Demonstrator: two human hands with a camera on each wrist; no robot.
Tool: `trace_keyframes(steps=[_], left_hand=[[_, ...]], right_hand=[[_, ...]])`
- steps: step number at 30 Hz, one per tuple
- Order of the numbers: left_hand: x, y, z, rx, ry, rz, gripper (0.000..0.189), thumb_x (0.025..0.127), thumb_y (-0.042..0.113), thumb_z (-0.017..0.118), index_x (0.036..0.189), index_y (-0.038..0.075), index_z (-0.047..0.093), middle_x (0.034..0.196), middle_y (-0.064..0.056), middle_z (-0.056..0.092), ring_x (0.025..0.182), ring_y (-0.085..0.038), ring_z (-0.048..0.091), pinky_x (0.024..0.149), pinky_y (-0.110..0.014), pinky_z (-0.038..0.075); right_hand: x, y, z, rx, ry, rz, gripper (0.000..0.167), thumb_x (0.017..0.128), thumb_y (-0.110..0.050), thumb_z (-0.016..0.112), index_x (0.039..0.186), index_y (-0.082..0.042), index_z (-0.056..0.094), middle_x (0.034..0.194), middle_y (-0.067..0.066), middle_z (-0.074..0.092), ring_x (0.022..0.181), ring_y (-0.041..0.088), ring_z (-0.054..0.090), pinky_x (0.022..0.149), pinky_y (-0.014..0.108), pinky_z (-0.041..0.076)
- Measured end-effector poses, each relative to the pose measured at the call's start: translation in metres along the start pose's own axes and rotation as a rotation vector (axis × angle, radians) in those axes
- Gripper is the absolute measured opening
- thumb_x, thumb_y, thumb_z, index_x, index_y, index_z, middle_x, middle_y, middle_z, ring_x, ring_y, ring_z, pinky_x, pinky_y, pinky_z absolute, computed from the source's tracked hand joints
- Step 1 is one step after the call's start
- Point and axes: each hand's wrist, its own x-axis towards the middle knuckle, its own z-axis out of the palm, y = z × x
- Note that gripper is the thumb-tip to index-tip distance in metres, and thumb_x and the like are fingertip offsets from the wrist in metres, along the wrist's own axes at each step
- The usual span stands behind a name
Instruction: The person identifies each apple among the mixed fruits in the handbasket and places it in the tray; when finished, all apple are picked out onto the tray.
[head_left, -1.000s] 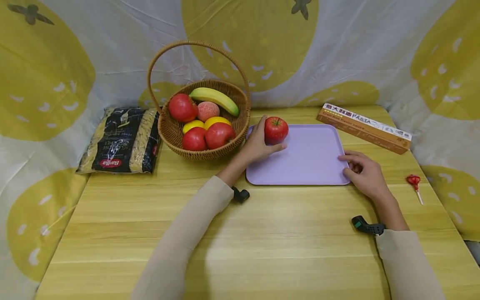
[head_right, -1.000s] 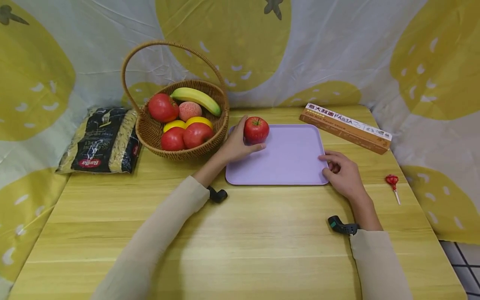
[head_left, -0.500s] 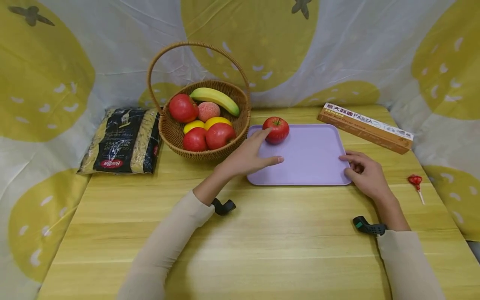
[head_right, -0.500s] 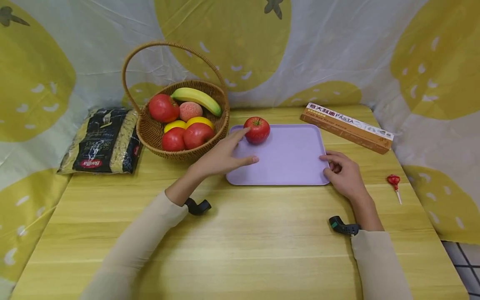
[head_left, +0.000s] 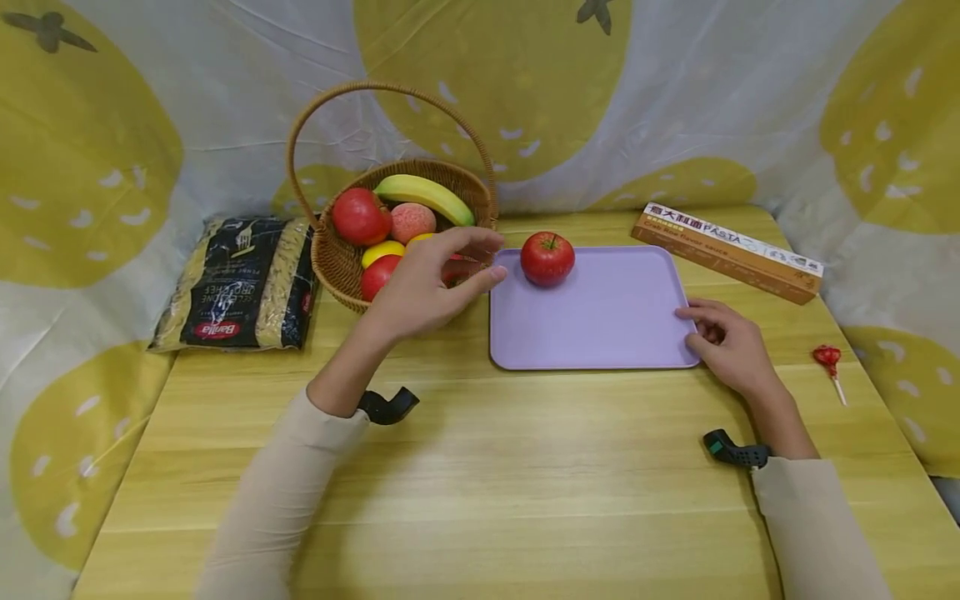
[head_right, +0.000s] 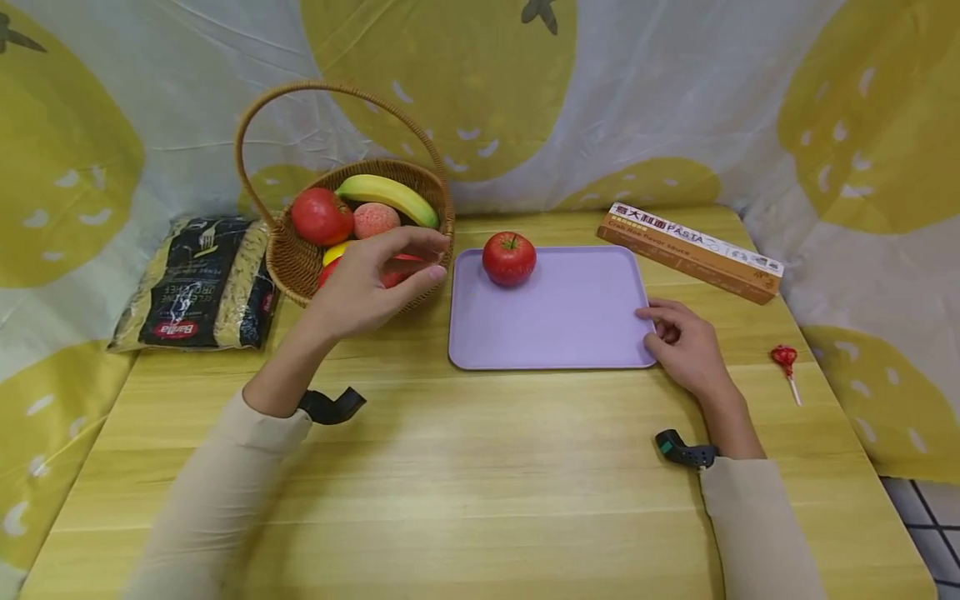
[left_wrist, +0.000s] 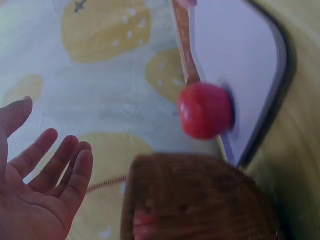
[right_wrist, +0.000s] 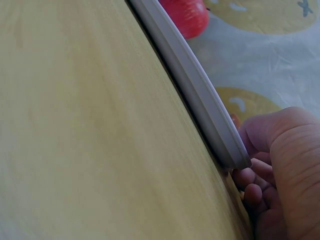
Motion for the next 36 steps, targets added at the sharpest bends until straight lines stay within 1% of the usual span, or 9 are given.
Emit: trace_keyframes(steps=[5,7,12,14,17,19,26,31,36], left_hand=[[-0.005,-0.013,-0.022,0.041,0.055,-0.046,0.046,0.094,0.036,0.077,0.134,0.017,0.065,0.131,0.003,0.066,0.118,-0.017,0.067,0.103,-0.04,0.056],[-0.007,-0.023,-0.03,0.089,0.079,-0.063,0.047,0.093,0.037,0.077,0.134,0.018,0.064,0.132,0.004,0.064,0.122,-0.018,0.065,0.106,-0.042,0.054],[-0.011,-0.045,-0.053,0.213,0.118,-0.135,0.054,0.094,0.044,0.074,0.138,0.015,0.061,0.137,-0.002,0.063,0.129,-0.027,0.061,0.11,-0.047,0.05],[-0.011,-0.051,-0.062,0.258,0.129,-0.172,0.059,0.094,0.047,0.072,0.142,0.015,0.059,0.141,-0.004,0.061,0.132,-0.03,0.058,0.111,-0.051,0.047],[-0.009,-0.059,-0.074,0.339,0.158,-0.202,0.065,0.093,0.049,0.072,0.145,0.013,0.056,0.147,-0.006,0.057,0.138,-0.033,0.052,0.114,-0.056,0.042],[-0.008,-0.064,-0.079,0.383,0.177,-0.219,0.068,0.091,0.05,0.074,0.146,0.014,0.055,0.151,-0.007,0.054,0.141,-0.034,0.048,0.114,-0.059,0.039],[-0.002,-0.08,-0.093,0.454,0.221,-0.295,0.078,0.085,0.053,0.078,0.15,0.018,0.052,0.16,-0.009,0.043,0.135,-0.041,0.051,0.104,-0.062,0.05],[0.0,-0.086,-0.1,0.447,0.231,-0.328,0.083,0.084,0.054,0.08,0.151,0.014,0.051,0.16,-0.013,0.042,0.137,-0.043,0.047,0.105,-0.065,0.047],[-0.001,-0.091,-0.105,0.438,0.231,-0.367,0.085,0.084,0.053,0.08,0.154,0.017,0.046,0.162,-0.011,0.038,0.14,-0.043,0.044,0.108,-0.067,0.044]], right_hand=[[-0.002,0.0,-0.001,-0.003,-0.004,-0.001,0.031,0.092,-0.005,0.068,0.123,-0.004,0.074,0.14,0.018,0.061,0.079,0.006,0.046,0.065,0.016,0.035],[-0.002,0.0,-0.001,-0.002,-0.005,-0.009,0.031,0.092,-0.004,0.067,0.123,-0.003,0.074,0.139,0.018,0.061,0.078,0.006,0.046,0.065,0.015,0.036],[-0.001,0.0,0.002,0.005,-0.021,-0.004,0.032,0.093,-0.006,0.068,0.124,-0.004,0.074,0.141,0.018,0.06,0.08,0.008,0.046,0.066,0.016,0.036],[0.0,0.001,0.004,0.01,-0.027,0.009,0.032,0.093,-0.007,0.068,0.125,-0.006,0.074,0.142,0.017,0.06,0.081,0.009,0.046,0.066,0.016,0.036],[0.0,0.001,0.003,0.003,-0.027,0.019,0.032,0.093,-0.007,0.068,0.125,-0.006,0.074,0.142,0.016,0.06,0.081,0.009,0.046,0.066,0.016,0.036],[-0.001,0.0,0.002,0.003,-0.023,0.031,0.032,0.093,-0.007,0.068,0.125,-0.006,0.074,0.142,0.016,0.06,0.081,0.009,0.046,0.066,0.016,0.035],[0.001,0.0,-0.002,-0.01,-0.031,0.025,0.032,0.094,-0.007,0.067,0.126,-0.006,0.073,0.144,0.016,0.059,0.083,0.01,0.046,0.068,0.017,0.035],[0.002,-0.001,-0.002,-0.006,-0.029,0.04,0.032,0.094,-0.007,0.068,0.126,-0.007,0.073,0.144,0.014,0.059,0.083,0.01,0.045,0.067,0.016,0.035],[0.002,0.0,-0.002,-0.006,-0.036,0.046,0.033,0.094,-0.008,0.068,0.126,-0.007,0.073,0.145,0.014,0.058,0.084,0.01,0.045,0.067,0.016,0.035]])
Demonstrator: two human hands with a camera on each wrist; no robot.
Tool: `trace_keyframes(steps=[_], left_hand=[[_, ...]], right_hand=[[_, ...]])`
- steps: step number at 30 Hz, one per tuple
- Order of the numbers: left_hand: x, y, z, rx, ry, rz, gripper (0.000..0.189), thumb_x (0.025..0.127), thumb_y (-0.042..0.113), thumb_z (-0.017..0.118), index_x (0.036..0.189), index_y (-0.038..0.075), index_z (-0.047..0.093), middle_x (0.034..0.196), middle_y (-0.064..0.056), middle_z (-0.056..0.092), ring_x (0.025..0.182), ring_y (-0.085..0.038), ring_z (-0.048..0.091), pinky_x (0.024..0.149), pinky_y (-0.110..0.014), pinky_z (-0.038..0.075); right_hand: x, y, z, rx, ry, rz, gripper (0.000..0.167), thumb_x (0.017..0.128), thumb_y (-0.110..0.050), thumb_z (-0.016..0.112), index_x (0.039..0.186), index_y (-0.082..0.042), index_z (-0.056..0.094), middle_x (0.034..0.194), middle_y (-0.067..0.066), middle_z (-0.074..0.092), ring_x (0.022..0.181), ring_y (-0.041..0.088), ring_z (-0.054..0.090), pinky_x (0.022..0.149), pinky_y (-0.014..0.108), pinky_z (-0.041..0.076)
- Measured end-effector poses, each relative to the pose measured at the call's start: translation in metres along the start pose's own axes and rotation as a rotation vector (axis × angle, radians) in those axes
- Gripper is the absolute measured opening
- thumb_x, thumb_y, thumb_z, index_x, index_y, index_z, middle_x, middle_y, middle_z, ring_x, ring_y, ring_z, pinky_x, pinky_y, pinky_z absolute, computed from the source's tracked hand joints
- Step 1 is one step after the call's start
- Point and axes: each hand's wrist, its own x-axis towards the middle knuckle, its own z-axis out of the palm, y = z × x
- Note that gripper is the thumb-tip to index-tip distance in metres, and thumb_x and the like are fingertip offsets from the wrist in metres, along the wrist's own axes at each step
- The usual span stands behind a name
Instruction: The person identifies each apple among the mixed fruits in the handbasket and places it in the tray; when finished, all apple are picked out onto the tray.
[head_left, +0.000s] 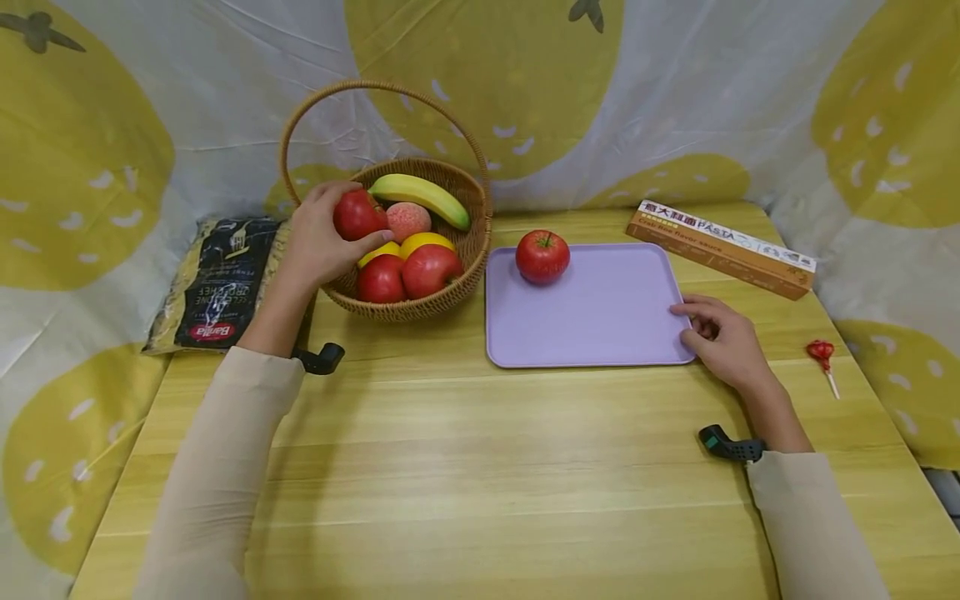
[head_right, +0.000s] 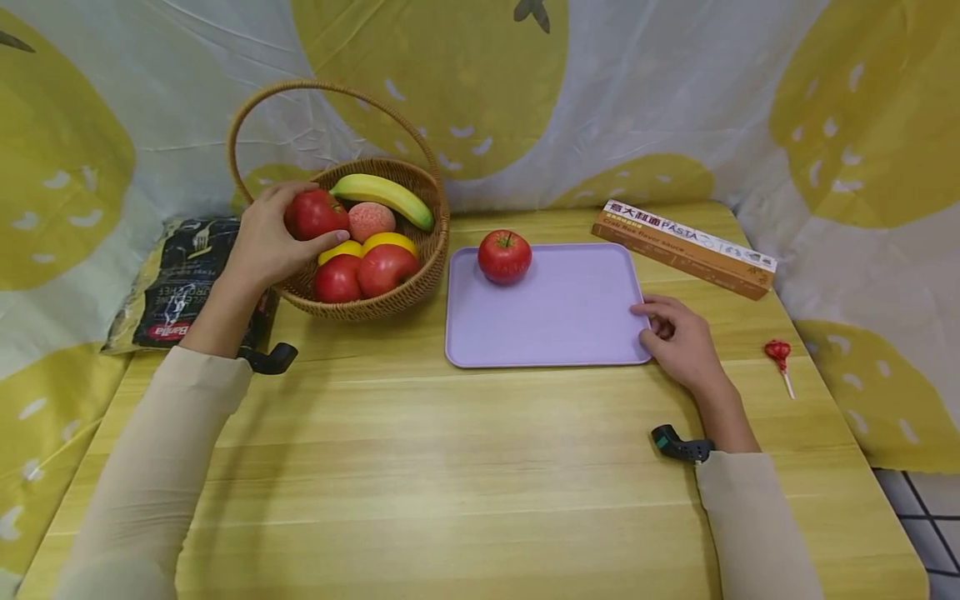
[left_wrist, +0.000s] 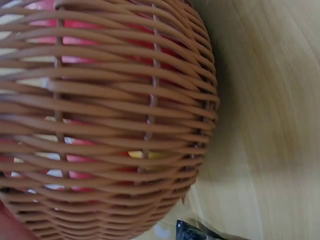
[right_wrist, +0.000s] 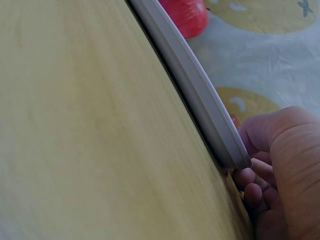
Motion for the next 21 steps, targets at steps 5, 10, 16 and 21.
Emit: trace_keyframes(steps=[5,10,16,21], left_hand=[[0.003,-0.003,0.0,0.018,-0.032,-0.034,0.09,0.085,0.054,0.079,0.158,0.021,0.039,0.167,-0.009,0.029,0.143,-0.044,0.04,0.109,-0.069,0.042],[0.009,-0.003,0.001,0.049,-0.076,-0.042,0.09,0.086,0.052,0.077,0.159,0.019,0.037,0.167,-0.011,0.027,0.141,-0.045,0.042,0.108,-0.068,0.044],[0.016,-0.003,0.004,0.094,-0.108,-0.033,0.09,0.085,0.037,0.082,0.159,0.014,0.035,0.167,-0.019,0.024,0.142,-0.049,0.039,0.108,-0.069,0.044],[0.02,-0.005,0.007,0.148,-0.123,-0.047,0.093,0.086,0.036,0.081,0.161,0.016,0.029,0.166,-0.023,0.023,0.143,-0.051,0.038,0.108,-0.07,0.043]], right_hand=[[-0.001,0.001,0.0,0.003,-0.004,0.01,0.032,0.095,-0.009,0.068,0.127,-0.007,0.073,0.145,0.014,0.058,0.084,0.01,0.045,0.067,0.016,0.034],[-0.001,0.001,0.0,0.005,0.001,-0.001,0.032,0.094,-0.008,0.069,0.126,-0.007,0.073,0.144,0.014,0.058,0.083,0.009,0.045,0.067,0.016,0.035],[-0.001,0.0,0.001,0.005,0.0,-0.012,0.032,0.094,-0.008,0.068,0.126,-0.006,0.073,0.144,0.016,0.058,0.082,0.01,0.046,0.067,0.016,0.035],[-0.001,-0.001,0.0,-0.003,0.002,-0.025,0.032,0.094,-0.008,0.068,0.126,-0.006,0.073,0.143,0.016,0.059,0.083,0.01,0.046,0.067,0.017,0.035]])
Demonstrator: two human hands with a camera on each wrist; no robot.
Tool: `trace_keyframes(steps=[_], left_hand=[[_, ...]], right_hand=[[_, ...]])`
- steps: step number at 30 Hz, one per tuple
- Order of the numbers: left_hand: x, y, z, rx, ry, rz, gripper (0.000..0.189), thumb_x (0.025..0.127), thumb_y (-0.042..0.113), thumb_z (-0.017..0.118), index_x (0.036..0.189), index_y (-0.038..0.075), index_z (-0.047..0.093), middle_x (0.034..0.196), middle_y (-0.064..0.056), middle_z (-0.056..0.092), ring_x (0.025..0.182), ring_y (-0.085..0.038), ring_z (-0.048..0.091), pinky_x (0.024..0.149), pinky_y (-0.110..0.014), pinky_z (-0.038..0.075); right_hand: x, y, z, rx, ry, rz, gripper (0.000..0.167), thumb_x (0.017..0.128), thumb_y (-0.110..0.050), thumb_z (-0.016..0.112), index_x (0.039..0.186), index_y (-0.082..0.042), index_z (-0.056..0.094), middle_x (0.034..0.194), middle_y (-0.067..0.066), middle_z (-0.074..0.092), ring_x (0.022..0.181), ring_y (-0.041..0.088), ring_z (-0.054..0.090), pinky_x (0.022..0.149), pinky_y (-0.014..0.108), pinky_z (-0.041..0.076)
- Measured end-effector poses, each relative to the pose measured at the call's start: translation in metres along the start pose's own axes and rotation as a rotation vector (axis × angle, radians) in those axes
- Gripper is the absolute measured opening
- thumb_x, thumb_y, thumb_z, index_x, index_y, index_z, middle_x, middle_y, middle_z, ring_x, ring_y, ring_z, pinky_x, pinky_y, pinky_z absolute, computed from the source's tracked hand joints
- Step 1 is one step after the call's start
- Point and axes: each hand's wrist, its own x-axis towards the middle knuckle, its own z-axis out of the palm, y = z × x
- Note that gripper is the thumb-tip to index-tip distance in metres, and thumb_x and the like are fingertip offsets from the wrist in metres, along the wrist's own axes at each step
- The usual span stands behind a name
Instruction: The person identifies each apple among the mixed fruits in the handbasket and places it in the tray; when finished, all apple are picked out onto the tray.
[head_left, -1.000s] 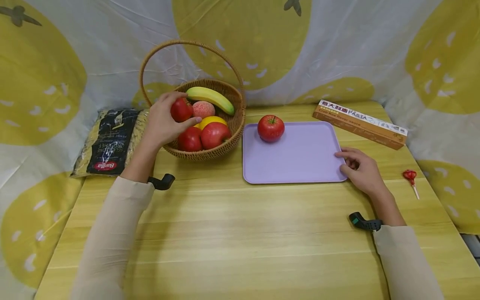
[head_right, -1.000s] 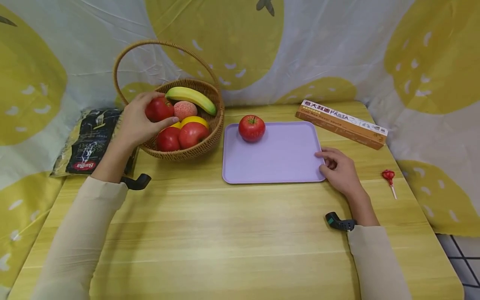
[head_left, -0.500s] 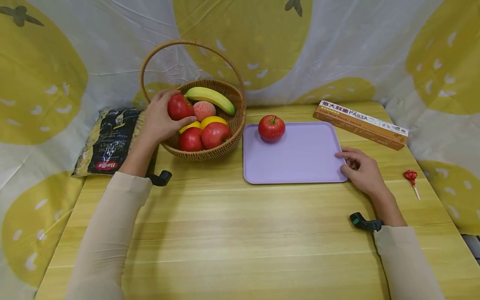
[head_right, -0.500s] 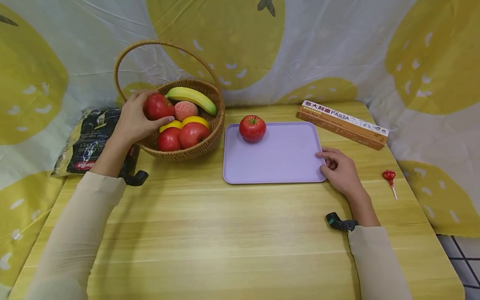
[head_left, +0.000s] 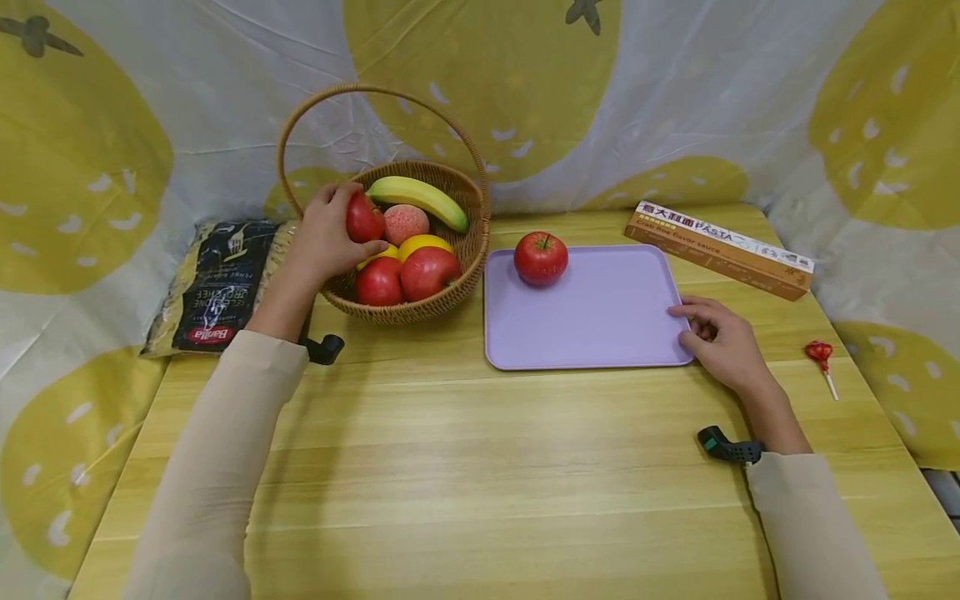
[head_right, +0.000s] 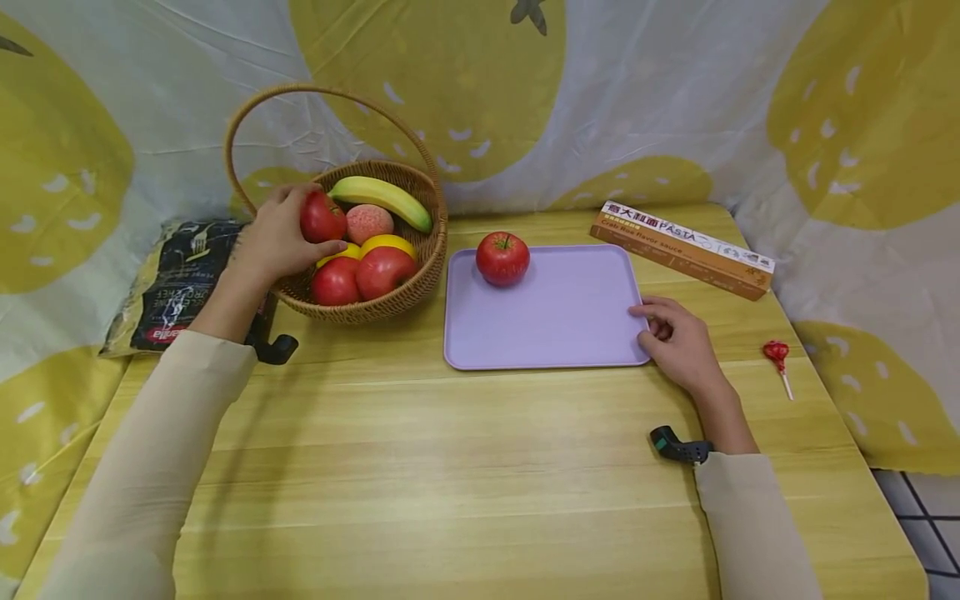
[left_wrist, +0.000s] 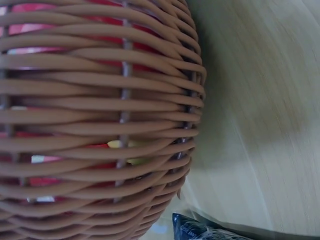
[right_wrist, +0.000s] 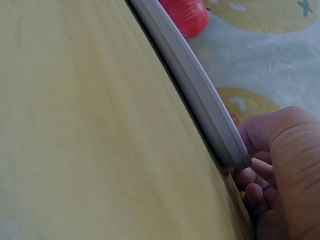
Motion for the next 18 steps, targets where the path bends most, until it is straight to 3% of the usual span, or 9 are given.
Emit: trace_keyframes(steps=[11,18], left_hand=[[0.012,0.001,0.008,0.052,0.008,-0.03,0.094,0.086,0.031,0.081,0.161,0.014,0.027,0.163,-0.026,0.028,0.146,-0.048,0.032,0.11,-0.068,0.042],[0.014,0.005,0.009,0.092,0.051,-0.063,0.09,0.084,0.029,0.083,0.157,0.008,0.035,0.154,-0.03,0.038,0.14,-0.049,0.039,0.109,-0.065,0.045]], right_hand=[[0.0,0.002,-0.001,-0.002,-0.002,-0.005,0.032,0.094,-0.008,0.067,0.126,-0.006,0.073,0.144,0.017,0.058,0.082,0.011,0.046,0.067,0.017,0.035],[0.001,0.004,0.0,-0.006,-0.007,0.009,0.032,0.095,-0.009,0.067,0.127,-0.006,0.073,0.145,0.017,0.058,0.083,0.011,0.046,0.067,0.018,0.035]])
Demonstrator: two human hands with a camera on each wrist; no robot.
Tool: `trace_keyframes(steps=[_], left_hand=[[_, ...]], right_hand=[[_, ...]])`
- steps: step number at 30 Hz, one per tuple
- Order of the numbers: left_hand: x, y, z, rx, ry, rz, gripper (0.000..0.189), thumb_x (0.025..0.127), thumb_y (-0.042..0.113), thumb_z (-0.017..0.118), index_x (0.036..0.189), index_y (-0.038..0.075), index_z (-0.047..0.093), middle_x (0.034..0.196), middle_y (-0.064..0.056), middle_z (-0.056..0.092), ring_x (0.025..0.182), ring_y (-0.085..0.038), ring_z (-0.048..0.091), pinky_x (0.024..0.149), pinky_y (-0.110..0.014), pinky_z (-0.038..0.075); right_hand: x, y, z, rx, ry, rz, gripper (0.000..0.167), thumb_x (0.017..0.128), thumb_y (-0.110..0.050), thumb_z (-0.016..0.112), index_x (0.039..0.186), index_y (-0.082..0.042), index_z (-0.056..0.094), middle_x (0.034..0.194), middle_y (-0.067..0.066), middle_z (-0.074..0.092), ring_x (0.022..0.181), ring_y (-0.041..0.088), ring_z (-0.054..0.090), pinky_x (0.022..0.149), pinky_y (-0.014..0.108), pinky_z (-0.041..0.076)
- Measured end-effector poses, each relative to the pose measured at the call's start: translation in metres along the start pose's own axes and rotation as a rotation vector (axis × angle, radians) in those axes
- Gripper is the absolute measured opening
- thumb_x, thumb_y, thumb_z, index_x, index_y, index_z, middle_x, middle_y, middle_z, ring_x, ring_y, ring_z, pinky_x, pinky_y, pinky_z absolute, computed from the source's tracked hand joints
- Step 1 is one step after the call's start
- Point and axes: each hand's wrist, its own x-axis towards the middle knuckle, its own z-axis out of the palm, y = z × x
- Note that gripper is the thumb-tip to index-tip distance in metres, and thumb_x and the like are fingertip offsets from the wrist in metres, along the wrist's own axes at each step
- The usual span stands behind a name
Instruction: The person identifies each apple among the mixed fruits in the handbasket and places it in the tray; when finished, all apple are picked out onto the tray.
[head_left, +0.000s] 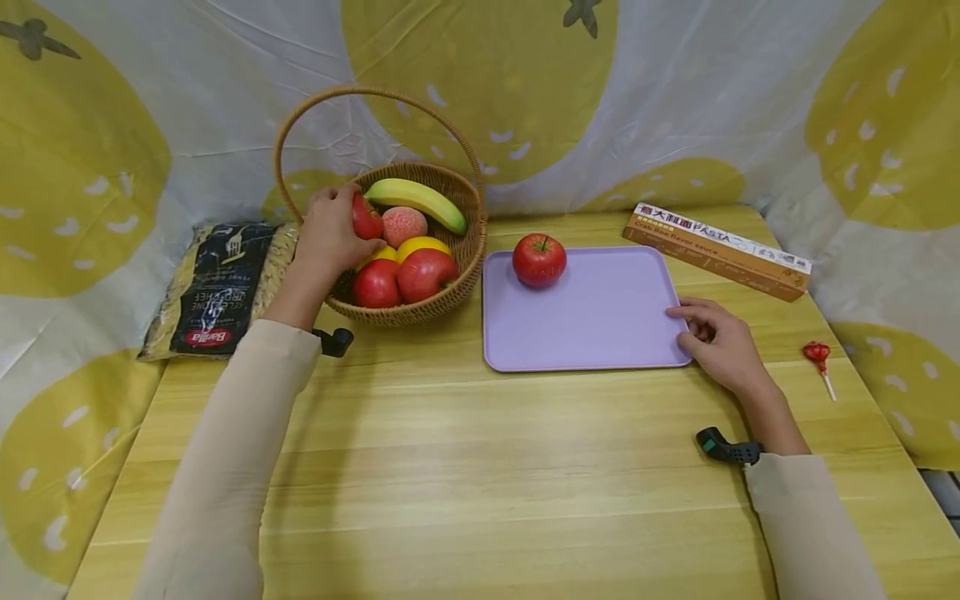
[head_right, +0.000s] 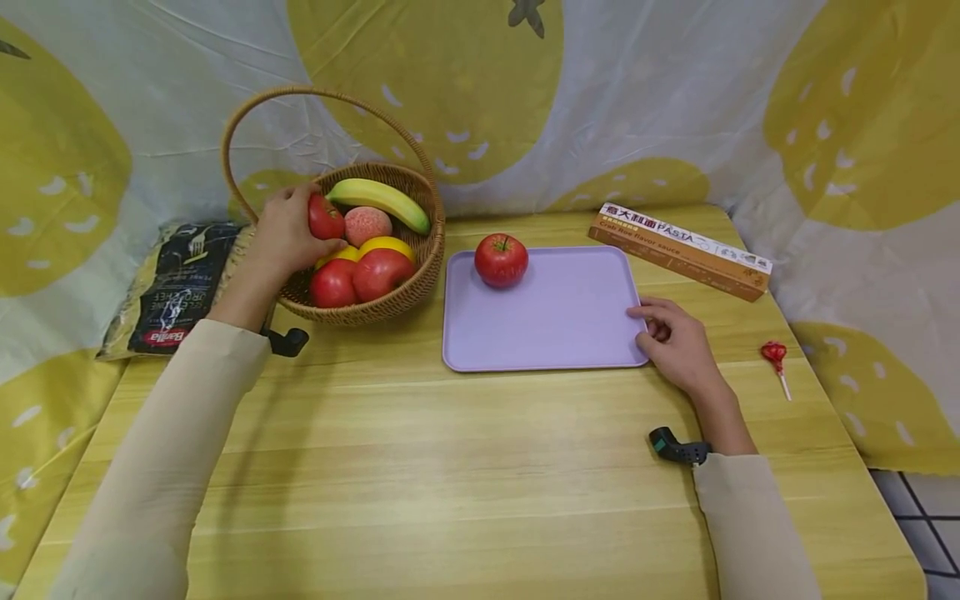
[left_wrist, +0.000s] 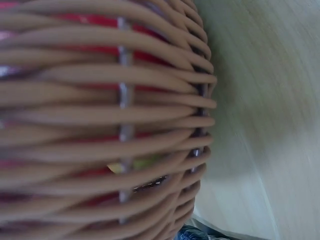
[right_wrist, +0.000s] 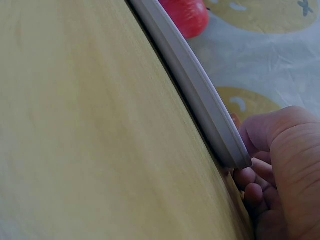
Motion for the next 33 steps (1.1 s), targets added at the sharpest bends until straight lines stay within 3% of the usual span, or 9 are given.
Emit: trace_keyframes(steps=[7,17,26,33], left_hand=[[-0.005,0.001,-0.003,-0.06,0.052,0.011,0.089,0.079,0.035,0.088,0.15,0.007,0.042,0.144,-0.028,0.051,0.132,-0.047,0.048,0.105,-0.063,0.049],[-0.017,0.009,-0.005,-0.153,0.12,0.1,0.088,0.076,0.043,0.09,0.149,0.016,0.05,0.143,-0.017,0.06,0.129,-0.04,0.055,0.105,-0.06,0.05],[-0.037,0.023,-0.008,-0.233,0.128,0.123,0.088,0.075,0.052,0.088,0.149,0.022,0.05,0.143,-0.011,0.062,0.127,-0.036,0.056,0.102,-0.06,0.051],[-0.057,0.037,-0.008,-0.31,0.183,0.144,0.086,0.072,0.058,0.088,0.146,0.03,0.053,0.141,-0.003,0.063,0.126,-0.029,0.06,0.103,-0.057,0.053]], right_hand=[[0.0,0.0,0.002,0.012,0.005,0.009,0.033,0.094,-0.007,0.068,0.126,-0.007,0.073,0.145,0.015,0.058,0.083,0.011,0.045,0.067,0.016,0.035],[0.0,-0.001,0.002,0.017,0.012,-0.006,0.032,0.093,-0.005,0.067,0.125,-0.007,0.073,0.144,0.015,0.058,0.083,0.011,0.045,0.067,0.018,0.035],[-0.001,-0.002,0.002,0.007,0.008,0.0,0.032,0.094,-0.006,0.066,0.125,-0.007,0.073,0.143,0.015,0.058,0.083,0.012,0.045,0.068,0.019,0.034],[-0.001,-0.003,0.001,0.007,0.008,0.005,0.032,0.094,-0.006,0.066,0.126,-0.007,0.073,0.144,0.014,0.058,0.085,0.013,0.045,0.068,0.019,0.034]])
